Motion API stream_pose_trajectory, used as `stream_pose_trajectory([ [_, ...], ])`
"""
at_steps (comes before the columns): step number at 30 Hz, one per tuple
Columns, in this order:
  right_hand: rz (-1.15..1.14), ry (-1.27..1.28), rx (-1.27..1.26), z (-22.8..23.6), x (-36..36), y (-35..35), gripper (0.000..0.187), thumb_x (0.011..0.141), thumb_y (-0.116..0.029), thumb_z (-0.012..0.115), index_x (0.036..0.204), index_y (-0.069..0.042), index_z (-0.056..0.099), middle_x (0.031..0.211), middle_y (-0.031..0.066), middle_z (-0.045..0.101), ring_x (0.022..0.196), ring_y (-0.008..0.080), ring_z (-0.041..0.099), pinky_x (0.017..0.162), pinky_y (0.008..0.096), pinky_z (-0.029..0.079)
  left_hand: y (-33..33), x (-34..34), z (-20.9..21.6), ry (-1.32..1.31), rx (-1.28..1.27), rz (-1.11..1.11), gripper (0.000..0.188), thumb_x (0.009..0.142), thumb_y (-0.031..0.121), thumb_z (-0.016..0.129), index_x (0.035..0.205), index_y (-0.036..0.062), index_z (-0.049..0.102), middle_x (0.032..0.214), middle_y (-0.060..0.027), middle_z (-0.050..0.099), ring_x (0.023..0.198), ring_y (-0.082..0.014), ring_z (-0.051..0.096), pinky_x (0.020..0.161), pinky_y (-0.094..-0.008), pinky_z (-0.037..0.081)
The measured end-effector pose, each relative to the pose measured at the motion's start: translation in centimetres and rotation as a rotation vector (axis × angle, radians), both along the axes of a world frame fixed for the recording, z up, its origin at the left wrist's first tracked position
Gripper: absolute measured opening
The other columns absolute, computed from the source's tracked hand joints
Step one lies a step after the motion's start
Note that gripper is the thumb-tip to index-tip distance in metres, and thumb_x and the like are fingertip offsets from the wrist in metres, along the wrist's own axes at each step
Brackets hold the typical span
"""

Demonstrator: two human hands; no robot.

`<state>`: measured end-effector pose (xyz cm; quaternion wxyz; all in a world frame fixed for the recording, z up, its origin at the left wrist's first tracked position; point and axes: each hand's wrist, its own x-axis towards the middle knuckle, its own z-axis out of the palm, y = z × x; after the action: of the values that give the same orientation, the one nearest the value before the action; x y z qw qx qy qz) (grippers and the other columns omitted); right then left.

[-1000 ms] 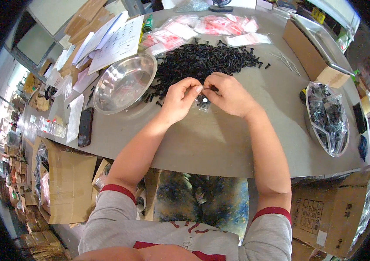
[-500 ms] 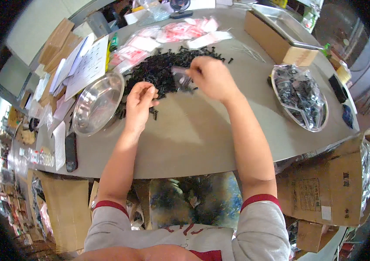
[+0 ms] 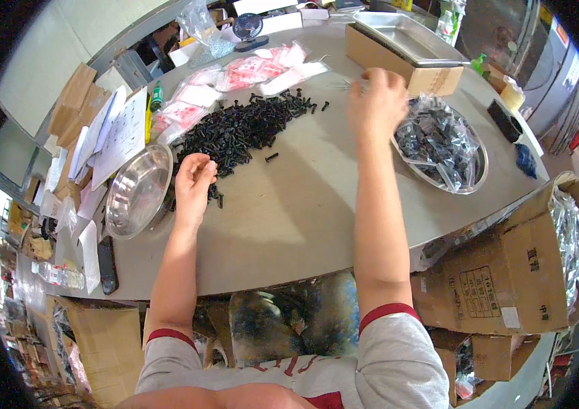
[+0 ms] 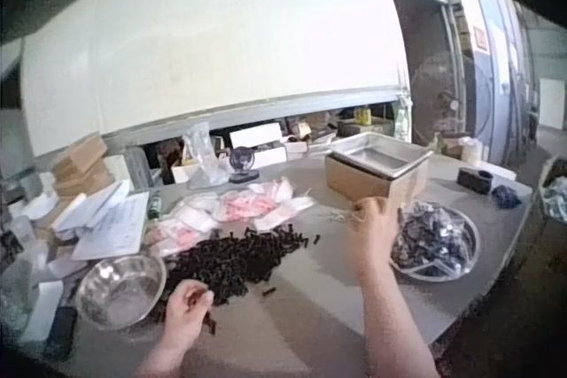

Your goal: Manually sort black plastic components into small plastic bags.

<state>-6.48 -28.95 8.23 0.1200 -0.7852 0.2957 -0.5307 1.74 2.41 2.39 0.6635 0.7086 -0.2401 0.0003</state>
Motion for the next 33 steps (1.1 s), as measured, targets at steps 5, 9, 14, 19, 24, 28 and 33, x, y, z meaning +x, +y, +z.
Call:
stream_pose_trajectory([
  [5, 0.212, 0.111, -0.072, -1.5, 2.0, 4.3, 0.020, 0.073, -0.020, 0.070, 0.091, -0.012, 0.063, 0.106, 0.0080, 0.054, 0.102, 0.0304, 0.050, 0.084, 0.0476, 0.042, 1.5, 0.7, 1.3, -0.315, 0.117, 0.147, 0.018, 0.087, 0.010, 0.063, 0.102, 0.0033, 0.056, 0.088, -0.0029, 0.061, 0.082, -0.0093, 0.056, 0.070, -0.0225, 0.045],
  [9, 0.342, 0.243, -0.051, -2.4, 2.4, 6.2, 0.016, 0.074, -0.020, 0.070, 0.087, -0.012, 0.064, 0.106, 0.0060, 0.054, 0.103, 0.0296, 0.050, 0.087, 0.0467, 0.042, 5.8, 3.4, 3.1, -0.376, 0.483, 0.317, 0.024, 0.083, 0.013, 0.064, 0.102, -0.0011, 0.060, 0.094, -0.0138, 0.066, 0.085, -0.0231, 0.063, 0.076, -0.0328, 0.049],
  [14, 0.512, 0.251, -0.059, -2.9, 3.5, 8.3, 0.016, 0.073, -0.018, 0.071, 0.086, -0.012, 0.065, 0.107, 0.0054, 0.056, 0.103, 0.0293, 0.051, 0.086, 0.0450, 0.044, 14.6, 8.4, 0.7, -0.399, 1.199, 0.316, 0.029, 0.080, 0.015, 0.060, 0.105, 0.0003, 0.062, 0.100, -0.0187, 0.065, 0.091, -0.0338, 0.063, 0.081, -0.0406, 0.049],
  [19, 0.566, 0.276, -0.095, -3.6, 3.0, 8.1, 0.013, 0.073, -0.015, 0.071, 0.083, -0.010, 0.063, 0.104, 0.0054, 0.055, 0.101, 0.0288, 0.051, 0.084, 0.0430, 0.044, 13.7, 7.7, 2.0, -0.193, 1.402, 0.073, 0.023, 0.077, 0.017, 0.062, 0.095, 0.0022, 0.065, 0.095, -0.0201, 0.065, 0.090, -0.0335, 0.062, 0.078, -0.0416, 0.048],
  [24, 0.630, 0.327, -0.058, -3.9, 3.2, 8.6, 0.012, 0.074, -0.013, 0.070, 0.083, -0.009, 0.063, 0.105, 0.0055, 0.055, 0.102, 0.0287, 0.051, 0.085, 0.0424, 0.044, 14.0, 7.2, 2.3, -0.154, 1.066, 0.184, 0.021, 0.076, 0.018, 0.062, 0.089, 0.0019, 0.065, 0.092, -0.0207, 0.065, 0.088, -0.0350, 0.062, 0.075, -0.0424, 0.047],
  [28, 0.705, 0.312, -0.097, -3.9, 3.5, 9.3, 0.013, 0.073, -0.013, 0.071, 0.083, -0.009, 0.063, 0.105, 0.0056, 0.055, 0.101, 0.0287, 0.052, 0.085, 0.0422, 0.045, 15.4, 8.5, 0.5, -0.290, 1.124, 0.262, 0.020, 0.079, 0.018, 0.059, 0.089, 0.0006, 0.063, 0.091, -0.0201, 0.065, 0.088, -0.0348, 0.062, 0.076, -0.0412, 0.048],
  [33, 0.726, 0.351, -0.097, -4.6, 3.2, 8.6, 0.014, 0.073, -0.013, 0.071, 0.084, -0.009, 0.064, 0.105, 0.0062, 0.055, 0.101, 0.0288, 0.052, 0.085, 0.0420, 0.045, 12.9, 7.9, 1.7, -0.226, 1.410, 0.173, 0.022, 0.082, 0.017, 0.055, 0.095, 0.0014, 0.062, 0.097, -0.0182, 0.065, 0.090, -0.0345, 0.062, 0.077, -0.0418, 0.047],
])
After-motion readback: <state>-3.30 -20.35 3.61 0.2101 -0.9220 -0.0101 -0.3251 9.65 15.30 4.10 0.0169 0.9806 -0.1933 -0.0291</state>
